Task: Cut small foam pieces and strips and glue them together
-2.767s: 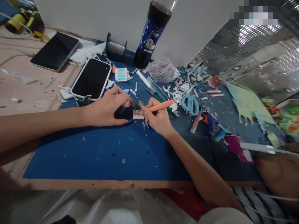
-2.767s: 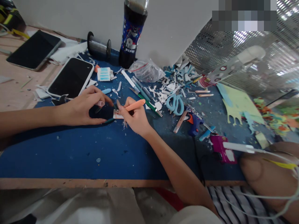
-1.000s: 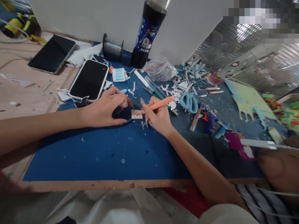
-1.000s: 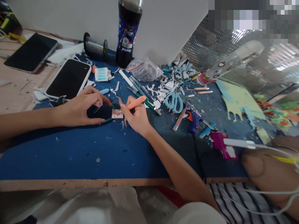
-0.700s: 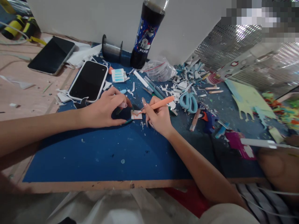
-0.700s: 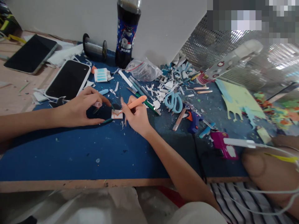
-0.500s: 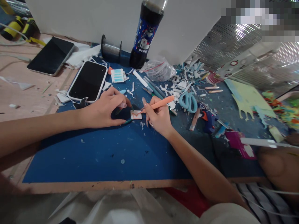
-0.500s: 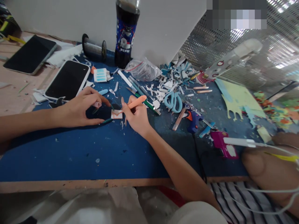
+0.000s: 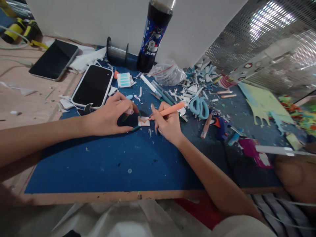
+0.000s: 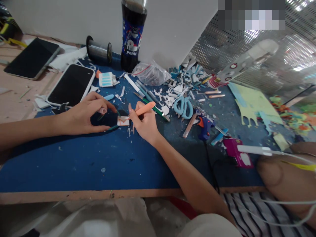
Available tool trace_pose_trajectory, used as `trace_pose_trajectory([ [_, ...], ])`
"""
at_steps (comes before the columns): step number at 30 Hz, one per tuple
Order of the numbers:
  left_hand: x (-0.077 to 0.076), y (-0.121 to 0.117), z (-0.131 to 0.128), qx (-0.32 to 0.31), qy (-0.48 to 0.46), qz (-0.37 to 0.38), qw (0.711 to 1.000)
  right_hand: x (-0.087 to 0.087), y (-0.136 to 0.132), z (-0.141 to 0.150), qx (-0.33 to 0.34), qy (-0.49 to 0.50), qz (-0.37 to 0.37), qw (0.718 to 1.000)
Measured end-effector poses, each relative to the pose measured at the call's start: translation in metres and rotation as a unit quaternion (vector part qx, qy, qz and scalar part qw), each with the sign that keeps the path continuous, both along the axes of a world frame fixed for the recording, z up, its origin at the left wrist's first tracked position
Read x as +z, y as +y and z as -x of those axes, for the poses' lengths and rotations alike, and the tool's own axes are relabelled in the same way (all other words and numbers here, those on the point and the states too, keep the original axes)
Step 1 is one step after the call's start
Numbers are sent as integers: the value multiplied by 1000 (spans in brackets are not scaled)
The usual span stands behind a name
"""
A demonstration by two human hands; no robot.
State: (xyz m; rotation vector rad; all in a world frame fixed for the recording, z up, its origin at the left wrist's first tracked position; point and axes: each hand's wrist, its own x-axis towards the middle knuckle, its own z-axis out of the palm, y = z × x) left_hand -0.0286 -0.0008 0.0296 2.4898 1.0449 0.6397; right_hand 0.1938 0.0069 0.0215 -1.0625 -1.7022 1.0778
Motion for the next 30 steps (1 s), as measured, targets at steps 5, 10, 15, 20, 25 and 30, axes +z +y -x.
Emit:
trace_pose_trajectory([
  [5, -2, 0, 1, -4, -10, -13, 1000, -1, 1, -1, 12, 3, 1, 1000],
  [10, -2, 0, 1, -7, -14, -15, 1000, -3, 3, -4, 39, 6, -13, 999],
  [15, -2, 0, 1, -9, -11, -7, 1000, -1, 3, -6, 87, 32, 1, 996],
  [20, -1, 0, 1, -9, -8, -14, 1000, 0, 3, -5, 95, 41, 17, 994],
  [25, 0, 0, 2, -5, 6, -18, 1000, -2, 3, -5, 96, 57, 47, 993],
  [30, -1, 0, 3, -10, 2, -27, 1000, -1, 3, -6, 117, 64, 49, 990],
])
